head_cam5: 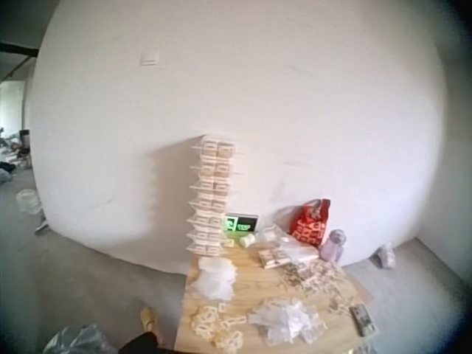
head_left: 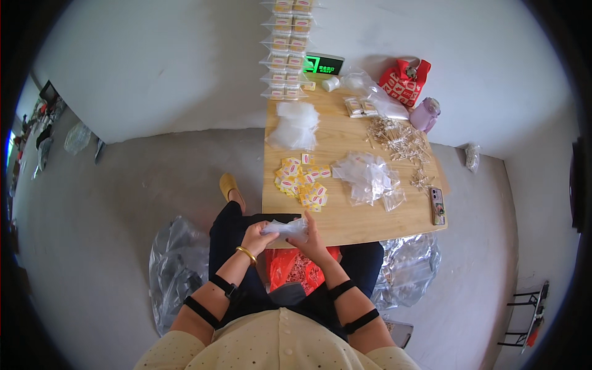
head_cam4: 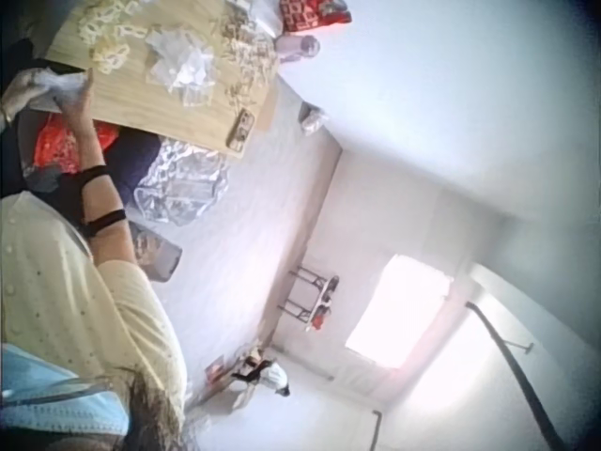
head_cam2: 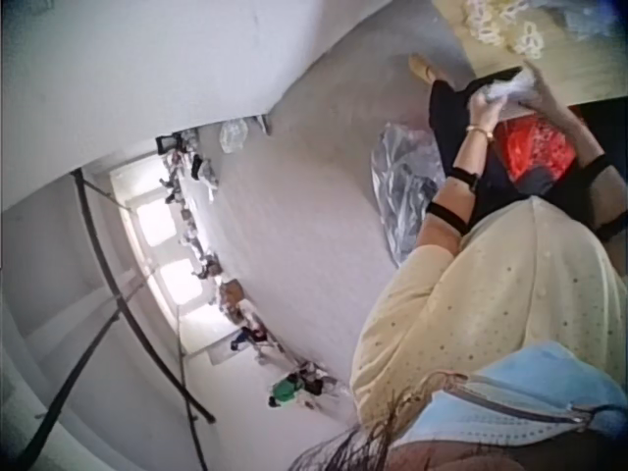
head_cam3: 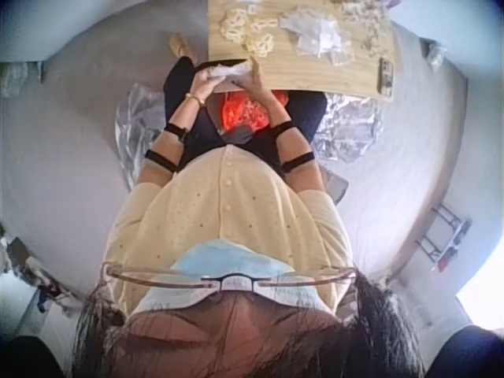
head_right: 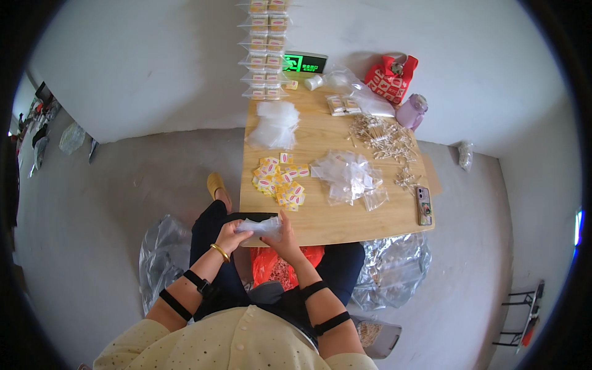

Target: The person sits at a table and repeatedly picks up small yellow packets and clear plastic bags. They place the packets into the bags and arrange the filled bags on the table. The person handles the items one at a time, creating a growing pile of packaged units.

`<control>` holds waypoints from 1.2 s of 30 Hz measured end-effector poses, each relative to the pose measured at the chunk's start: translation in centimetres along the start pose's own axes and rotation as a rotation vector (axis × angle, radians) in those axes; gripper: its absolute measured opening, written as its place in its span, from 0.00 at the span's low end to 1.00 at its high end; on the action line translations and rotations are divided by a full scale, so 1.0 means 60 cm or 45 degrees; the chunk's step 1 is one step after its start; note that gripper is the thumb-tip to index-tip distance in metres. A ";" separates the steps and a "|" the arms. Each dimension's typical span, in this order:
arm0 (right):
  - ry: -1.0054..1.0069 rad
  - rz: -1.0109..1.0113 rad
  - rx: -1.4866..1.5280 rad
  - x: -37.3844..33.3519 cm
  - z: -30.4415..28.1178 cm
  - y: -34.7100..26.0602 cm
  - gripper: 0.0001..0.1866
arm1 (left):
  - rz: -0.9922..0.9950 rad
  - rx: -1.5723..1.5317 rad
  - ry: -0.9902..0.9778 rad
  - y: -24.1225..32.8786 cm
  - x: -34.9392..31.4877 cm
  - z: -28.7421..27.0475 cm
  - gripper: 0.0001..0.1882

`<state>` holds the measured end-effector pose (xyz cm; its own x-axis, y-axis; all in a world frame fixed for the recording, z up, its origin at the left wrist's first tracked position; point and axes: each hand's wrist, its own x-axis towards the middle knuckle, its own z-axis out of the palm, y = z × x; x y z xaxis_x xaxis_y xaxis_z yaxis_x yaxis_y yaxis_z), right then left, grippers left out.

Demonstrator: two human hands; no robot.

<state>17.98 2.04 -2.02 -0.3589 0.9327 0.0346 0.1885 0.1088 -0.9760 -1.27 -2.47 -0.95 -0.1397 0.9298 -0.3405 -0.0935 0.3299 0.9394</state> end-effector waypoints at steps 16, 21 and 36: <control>-0.006 -0.082 -0.522 0.032 -0.077 -0.008 0.42 | 0.577 0.515 0.034 0.011 0.043 0.028 0.32; -0.088 -0.080 -0.682 0.043 -0.061 -0.025 0.43 | 0.463 0.300 0.019 0.001 0.041 0.044 0.37; -0.063 -0.122 -0.588 0.055 -0.055 -0.019 0.34 | 0.583 0.499 0.093 0.015 0.034 0.027 0.41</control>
<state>19.61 6.12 -0.11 -0.4353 0.8949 0.0985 0.5352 0.3452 -0.7710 -0.05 0.00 -0.72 -0.1483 0.9825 0.1131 0.3605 -0.0528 0.9313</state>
